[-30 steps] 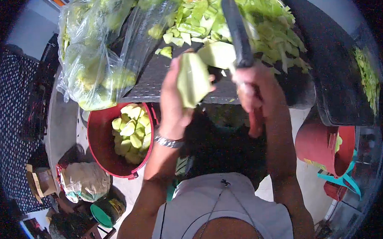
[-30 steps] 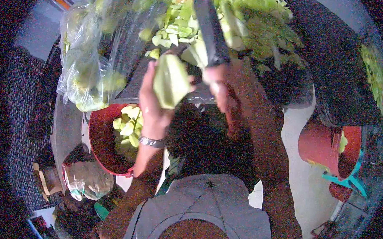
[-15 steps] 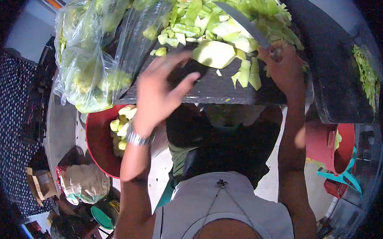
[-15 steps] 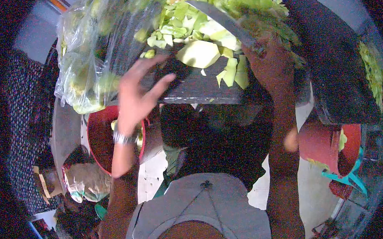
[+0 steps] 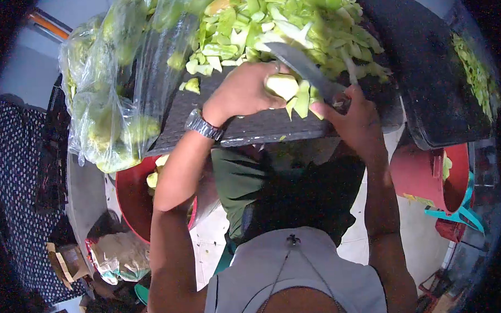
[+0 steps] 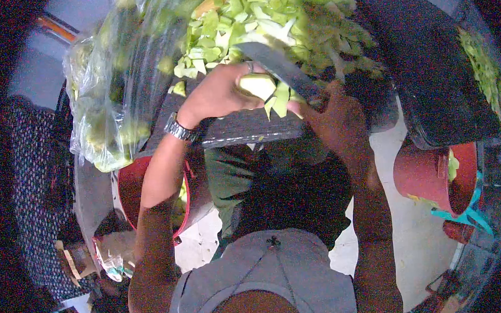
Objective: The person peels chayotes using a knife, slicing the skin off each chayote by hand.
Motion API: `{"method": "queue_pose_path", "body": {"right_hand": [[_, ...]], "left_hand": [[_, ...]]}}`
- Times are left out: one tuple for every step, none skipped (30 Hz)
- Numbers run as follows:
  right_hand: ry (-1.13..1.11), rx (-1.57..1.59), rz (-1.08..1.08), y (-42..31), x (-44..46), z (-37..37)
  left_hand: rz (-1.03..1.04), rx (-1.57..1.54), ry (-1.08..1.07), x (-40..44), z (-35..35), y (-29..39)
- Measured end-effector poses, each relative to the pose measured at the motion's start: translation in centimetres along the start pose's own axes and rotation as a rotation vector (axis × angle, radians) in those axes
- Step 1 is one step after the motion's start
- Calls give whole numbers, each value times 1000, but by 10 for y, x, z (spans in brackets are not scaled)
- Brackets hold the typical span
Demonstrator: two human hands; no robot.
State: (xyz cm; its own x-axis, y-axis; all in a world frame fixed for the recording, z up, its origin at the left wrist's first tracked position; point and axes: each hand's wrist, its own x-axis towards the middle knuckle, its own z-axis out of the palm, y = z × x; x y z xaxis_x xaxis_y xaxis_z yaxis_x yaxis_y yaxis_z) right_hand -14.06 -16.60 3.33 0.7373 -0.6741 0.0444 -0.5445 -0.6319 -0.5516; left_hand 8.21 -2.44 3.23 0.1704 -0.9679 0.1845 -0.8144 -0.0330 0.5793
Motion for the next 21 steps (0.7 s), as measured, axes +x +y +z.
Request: {"method": "queue_pose_path", "body": {"right_hand": [[46,18,11,3,-1,2],[94,36,20,5,-2,2],[60,33,42,3,-6,-2],[27,29,67,1,-13,-9],[-3,25,97,1,-18,-15],[-57,-14,29,6,-22,-19],[-112,-53,-38,16,-25,-24],[-171,-92,-107,23,-28,-29],[-149,-150,-167,25,-31,-35],[-128,-208,-227,25,-34,-43],[-105,-265,-287,27,-35,-48],[-53,-285,-343,35,-32,-49],[-3,-304,-399,45,-28,-48],[50,-323,-457,52,-23,-44],[102,-316,-483,53,-19,-40],[154,-307,-509,52,-14,-35],[208,-295,-538,53,-8,-30],[206,-296,-606,56,0,-26],[202,-295,-672,61,9,-23],[199,-293,-736,64,18,-19],[236,-314,-794,64,25,-15]], "left_hand": [[-5,34,38,-3,1,4],[-16,56,97,-6,-2,3],[-24,77,157,-10,-6,0],[-28,97,214,-13,-11,0],[-153,111,299,-20,-21,1],[-217,53,368,-26,-36,-1],[-227,-53,517,-33,-48,4],[-255,-84,617,-43,-56,-6],[-281,-185,610,-52,-71,-2],[-423,-232,626,-60,-81,6],[-406,-298,676,-71,-84,1],[-389,-365,726,-80,-86,-4],[-406,-379,746,-87,-84,-2],[-422,-392,768,-93,-82,1],[-438,-404,791,-98,-80,4],[-452,-416,796,-103,-75,4],[-465,-424,801,-108,-69,4],[-479,-430,808,-112,-65,5],[-487,-401,811,-113,-62,12],[-487,-419,810,-117,-60,14],[-487,-436,809,-121,-57,15]]}}
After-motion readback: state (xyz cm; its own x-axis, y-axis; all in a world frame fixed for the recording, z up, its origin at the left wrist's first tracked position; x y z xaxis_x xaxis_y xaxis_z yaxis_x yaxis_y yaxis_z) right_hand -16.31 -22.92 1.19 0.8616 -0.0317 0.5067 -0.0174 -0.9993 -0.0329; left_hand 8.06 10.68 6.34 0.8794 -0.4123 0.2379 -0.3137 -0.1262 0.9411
